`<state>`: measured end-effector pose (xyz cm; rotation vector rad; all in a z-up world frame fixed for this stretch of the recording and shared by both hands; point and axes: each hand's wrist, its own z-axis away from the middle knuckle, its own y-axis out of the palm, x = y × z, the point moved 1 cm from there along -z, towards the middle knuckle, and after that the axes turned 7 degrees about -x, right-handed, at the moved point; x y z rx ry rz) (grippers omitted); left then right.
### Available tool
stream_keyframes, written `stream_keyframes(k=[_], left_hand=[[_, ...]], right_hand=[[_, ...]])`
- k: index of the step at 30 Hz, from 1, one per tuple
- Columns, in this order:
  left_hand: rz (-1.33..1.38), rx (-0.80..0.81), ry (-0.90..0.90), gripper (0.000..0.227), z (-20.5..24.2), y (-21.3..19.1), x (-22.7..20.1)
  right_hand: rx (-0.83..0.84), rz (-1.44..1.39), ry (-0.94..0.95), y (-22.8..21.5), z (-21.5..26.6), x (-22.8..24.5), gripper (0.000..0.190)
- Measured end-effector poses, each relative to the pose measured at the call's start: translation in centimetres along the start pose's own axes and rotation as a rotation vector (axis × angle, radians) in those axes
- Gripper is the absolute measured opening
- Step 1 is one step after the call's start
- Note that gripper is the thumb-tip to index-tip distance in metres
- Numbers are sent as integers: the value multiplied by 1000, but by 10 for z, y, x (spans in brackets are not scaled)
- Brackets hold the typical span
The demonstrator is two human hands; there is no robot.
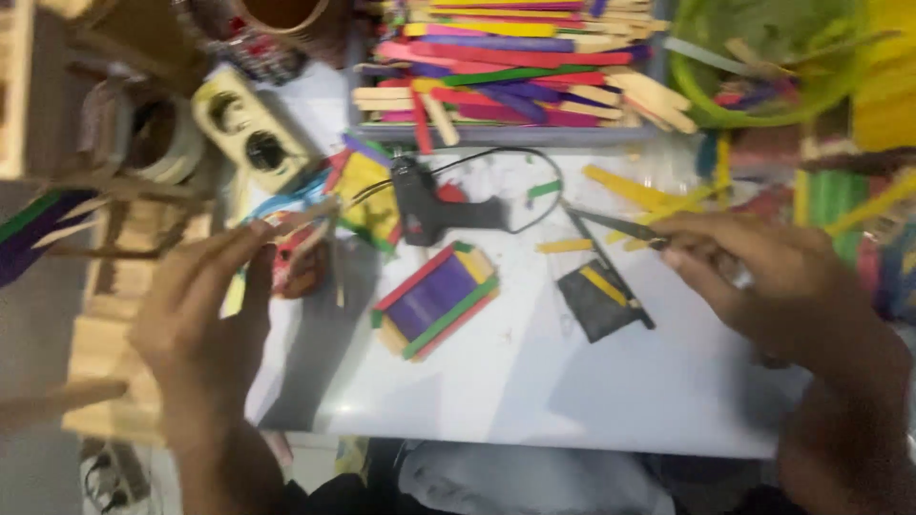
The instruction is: Assembling a craft structure by cutting colored popsicle sticks to size and bonding them together using a hot glue gun.
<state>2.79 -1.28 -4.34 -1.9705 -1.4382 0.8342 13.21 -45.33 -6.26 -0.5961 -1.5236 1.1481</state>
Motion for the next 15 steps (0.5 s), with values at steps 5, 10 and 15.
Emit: stream_keyframes(k=[5,10,15], left_hand=[[20,109,85,25,-40,0,-42],[371,268,223,27,-54,50,-89],[265,372,435,20,-45,109,-126]], right_hand=[[-48,-16,-366,9,-12,-7,22],[-186,105,-522,37,-11,17,21],[-165,180,-468,54,-10,22,31]])
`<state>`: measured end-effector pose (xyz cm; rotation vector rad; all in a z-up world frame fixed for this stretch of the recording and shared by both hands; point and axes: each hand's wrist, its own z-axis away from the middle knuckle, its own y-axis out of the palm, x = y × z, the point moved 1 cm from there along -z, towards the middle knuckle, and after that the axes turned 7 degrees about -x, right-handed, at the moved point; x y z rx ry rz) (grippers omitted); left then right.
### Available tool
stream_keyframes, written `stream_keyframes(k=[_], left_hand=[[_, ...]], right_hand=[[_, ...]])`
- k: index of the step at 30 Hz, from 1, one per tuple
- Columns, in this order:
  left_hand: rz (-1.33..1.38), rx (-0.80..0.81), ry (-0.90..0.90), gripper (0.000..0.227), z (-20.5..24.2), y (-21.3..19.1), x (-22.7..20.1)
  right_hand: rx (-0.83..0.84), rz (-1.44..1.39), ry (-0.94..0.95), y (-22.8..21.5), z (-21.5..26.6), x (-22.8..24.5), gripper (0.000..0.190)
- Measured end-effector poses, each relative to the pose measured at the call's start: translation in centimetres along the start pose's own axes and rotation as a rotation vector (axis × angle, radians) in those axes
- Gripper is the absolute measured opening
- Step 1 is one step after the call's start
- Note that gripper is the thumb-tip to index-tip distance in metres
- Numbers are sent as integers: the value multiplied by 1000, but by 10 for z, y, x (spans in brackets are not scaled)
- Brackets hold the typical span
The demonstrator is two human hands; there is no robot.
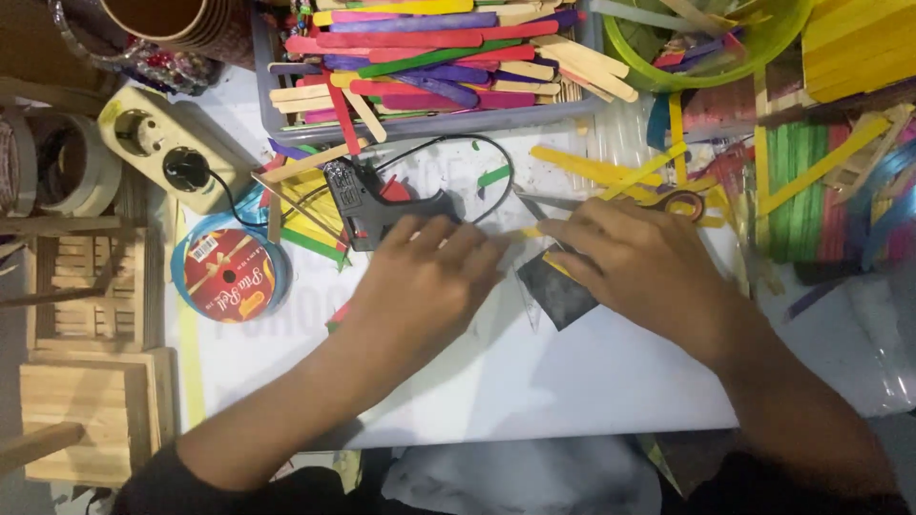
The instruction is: Assembling a craft structure by cutting colored popsicle sticks to size and bonding them together using a hot glue gun.
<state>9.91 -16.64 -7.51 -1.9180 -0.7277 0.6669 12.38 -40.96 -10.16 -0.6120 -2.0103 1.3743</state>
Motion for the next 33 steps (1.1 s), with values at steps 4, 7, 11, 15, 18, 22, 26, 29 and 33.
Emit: stream_keyframes(k=[4,7,11,15,18,22,26,29,33], left_hand=[[-111,74,33,32,-4,4,3],[-42,164,-22,30,6,-20,8],[58,303,-57,21,21,-28,17],[74,338,-86,29,30,-15,17],[-62,467,-18,72,34,-8,16],[-37,570,-23,44,37,-2,20],[27,569,-15,23,34,-10,20],[100,505,19,19,29,-27,20],[248,499,20,17,17,-51,15]], right_hand=[[-176,9,-51,6,-8,7,13],[-219,-84,-7,15,-10,9,6],[-173,-150,32,16,-10,14,4],[-211,78,-256,-2,-17,15,19],[-126,-142,-110,-3,-8,7,12],[25,-246,-145,0,-3,0,7],[-91,-361,-139,-7,-18,14,20],[-182,-266,-227,-7,-37,27,16],[-178,-127,-305,17,-64,41,32]])
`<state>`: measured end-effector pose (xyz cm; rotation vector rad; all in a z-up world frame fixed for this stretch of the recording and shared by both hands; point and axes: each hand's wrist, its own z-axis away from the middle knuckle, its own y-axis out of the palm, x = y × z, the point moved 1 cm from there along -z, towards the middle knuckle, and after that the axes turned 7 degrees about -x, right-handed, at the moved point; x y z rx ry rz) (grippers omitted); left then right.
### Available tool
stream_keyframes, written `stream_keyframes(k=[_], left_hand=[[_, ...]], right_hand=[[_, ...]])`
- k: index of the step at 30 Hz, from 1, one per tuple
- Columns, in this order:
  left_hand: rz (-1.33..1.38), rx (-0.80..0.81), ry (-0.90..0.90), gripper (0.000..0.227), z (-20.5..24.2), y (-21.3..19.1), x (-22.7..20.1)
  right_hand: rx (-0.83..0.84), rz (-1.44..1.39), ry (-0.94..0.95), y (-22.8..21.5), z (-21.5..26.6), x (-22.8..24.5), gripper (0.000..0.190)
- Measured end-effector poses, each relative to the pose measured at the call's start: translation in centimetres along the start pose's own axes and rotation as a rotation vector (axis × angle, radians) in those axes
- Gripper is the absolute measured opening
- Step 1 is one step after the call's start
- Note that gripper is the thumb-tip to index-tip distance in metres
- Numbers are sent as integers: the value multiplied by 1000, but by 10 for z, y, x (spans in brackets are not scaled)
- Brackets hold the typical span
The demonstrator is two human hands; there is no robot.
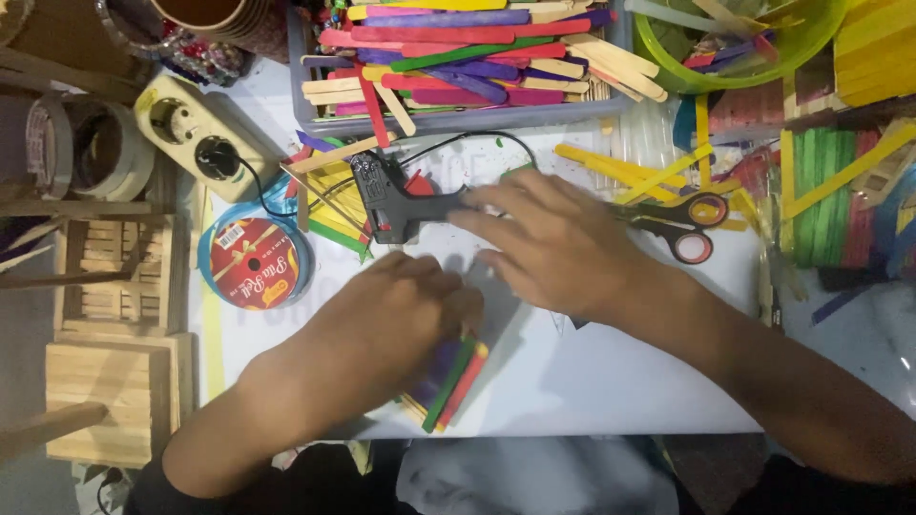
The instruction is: Assembling a craft structure by cutting colored popsicle sticks to size and bonding them together using a hot glue gun.
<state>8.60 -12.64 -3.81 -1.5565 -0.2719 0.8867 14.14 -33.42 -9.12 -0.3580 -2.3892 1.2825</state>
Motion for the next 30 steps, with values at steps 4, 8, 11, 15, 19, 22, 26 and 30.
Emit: stream_keyframes(k=[4,8,11,15,19,22,26,30], left_hand=[[293,112,34,16,-1,-29,-9],[613,62,-31,13,0,-87,1],[532,-107,-53,11,8,-115,18],[395,-262,-217,10,24,-131,32],[485,-420,-307,18,38,-125,43],[629,-550,-326,18,43,-114,59],[495,-299,-125,10,23,-119,71],[406,-108,-284,19,7,-101,76]], right_hand=[[55,216,38,42,-23,7,51],[-225,503,-62,77,-30,-4,25],[605,-62,243,30,-52,7,87],[302,-93,80,7,-32,-5,79],[754,-271,596,-25,-34,-9,62],[777,-355,728,-49,-25,-22,56],[702,-412,938,-70,-20,-29,52],[631,-388,807,-61,-4,-30,53]])
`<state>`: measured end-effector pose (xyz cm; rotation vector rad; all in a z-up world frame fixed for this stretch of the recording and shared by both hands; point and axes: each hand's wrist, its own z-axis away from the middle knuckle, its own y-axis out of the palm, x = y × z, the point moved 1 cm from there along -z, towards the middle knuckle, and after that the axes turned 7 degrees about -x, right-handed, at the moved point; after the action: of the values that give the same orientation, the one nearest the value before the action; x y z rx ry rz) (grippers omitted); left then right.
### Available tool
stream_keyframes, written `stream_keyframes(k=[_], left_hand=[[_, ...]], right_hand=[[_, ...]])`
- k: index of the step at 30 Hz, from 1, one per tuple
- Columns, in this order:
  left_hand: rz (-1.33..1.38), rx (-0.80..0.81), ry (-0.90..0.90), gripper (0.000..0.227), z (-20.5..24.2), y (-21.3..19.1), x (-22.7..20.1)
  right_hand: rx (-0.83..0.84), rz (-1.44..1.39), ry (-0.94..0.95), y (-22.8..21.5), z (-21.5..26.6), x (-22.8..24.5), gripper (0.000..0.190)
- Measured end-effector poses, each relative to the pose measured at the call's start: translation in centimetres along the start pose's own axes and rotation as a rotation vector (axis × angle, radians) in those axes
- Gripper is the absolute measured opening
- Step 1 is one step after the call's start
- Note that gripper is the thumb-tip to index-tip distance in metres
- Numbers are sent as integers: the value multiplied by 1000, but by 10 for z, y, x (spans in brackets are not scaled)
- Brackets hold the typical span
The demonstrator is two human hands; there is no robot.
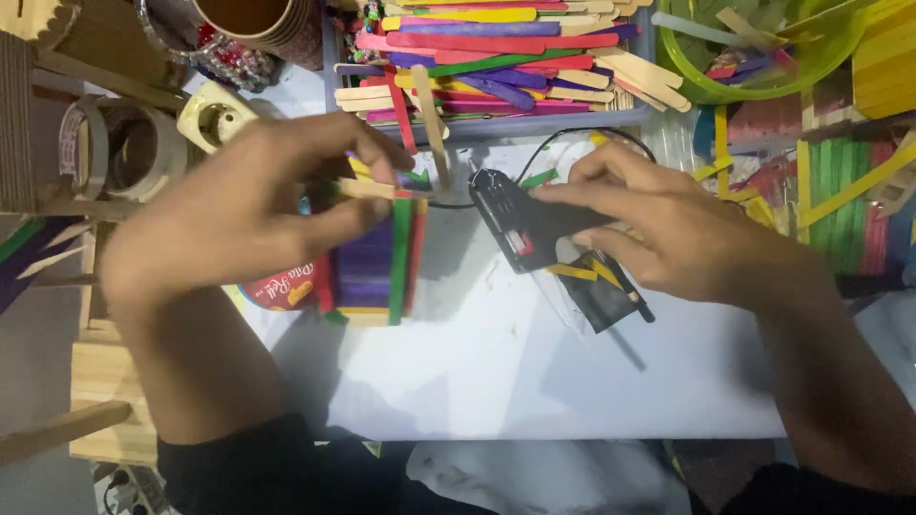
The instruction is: Assembling a craft structure by cutting colored popsicle sticks to size and bonding them together using a hot glue gun.
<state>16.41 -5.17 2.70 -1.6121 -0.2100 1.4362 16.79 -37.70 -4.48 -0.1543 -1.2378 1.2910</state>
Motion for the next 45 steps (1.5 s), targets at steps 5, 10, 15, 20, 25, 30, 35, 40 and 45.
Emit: stream_keyframes(k=[5,10,15,20,25,30,35,40,45], left_hand=[[-91,123,-244,19,-13,17,-1],[-159,208,-420,15,-18,21,-14],[-130,206,-414,19,-16,19,-15],[-138,208,-473,14,-15,15,-15],[-147,181,-394,13,-9,15,-6],[-181,185,-411,15,-8,17,-3],[-213,156,-381,10,-5,17,-7],[-175,53,-254,15,2,15,-4],[-148,2,-180,6,2,10,-12]], right_hand=[[-168,-70,-304,8,4,-12,52],[-353,-19,-523,12,7,-12,48],[-396,-54,-601,10,8,-21,48],[-371,-142,-513,11,6,-26,48],[-343,-153,-435,8,7,-23,45],[-271,-239,-288,8,3,-30,41],[-392,-597,-488,16,-10,-57,17],[-255,-565,-424,18,-6,-25,47],[-171,-117,-60,29,-6,9,102]])
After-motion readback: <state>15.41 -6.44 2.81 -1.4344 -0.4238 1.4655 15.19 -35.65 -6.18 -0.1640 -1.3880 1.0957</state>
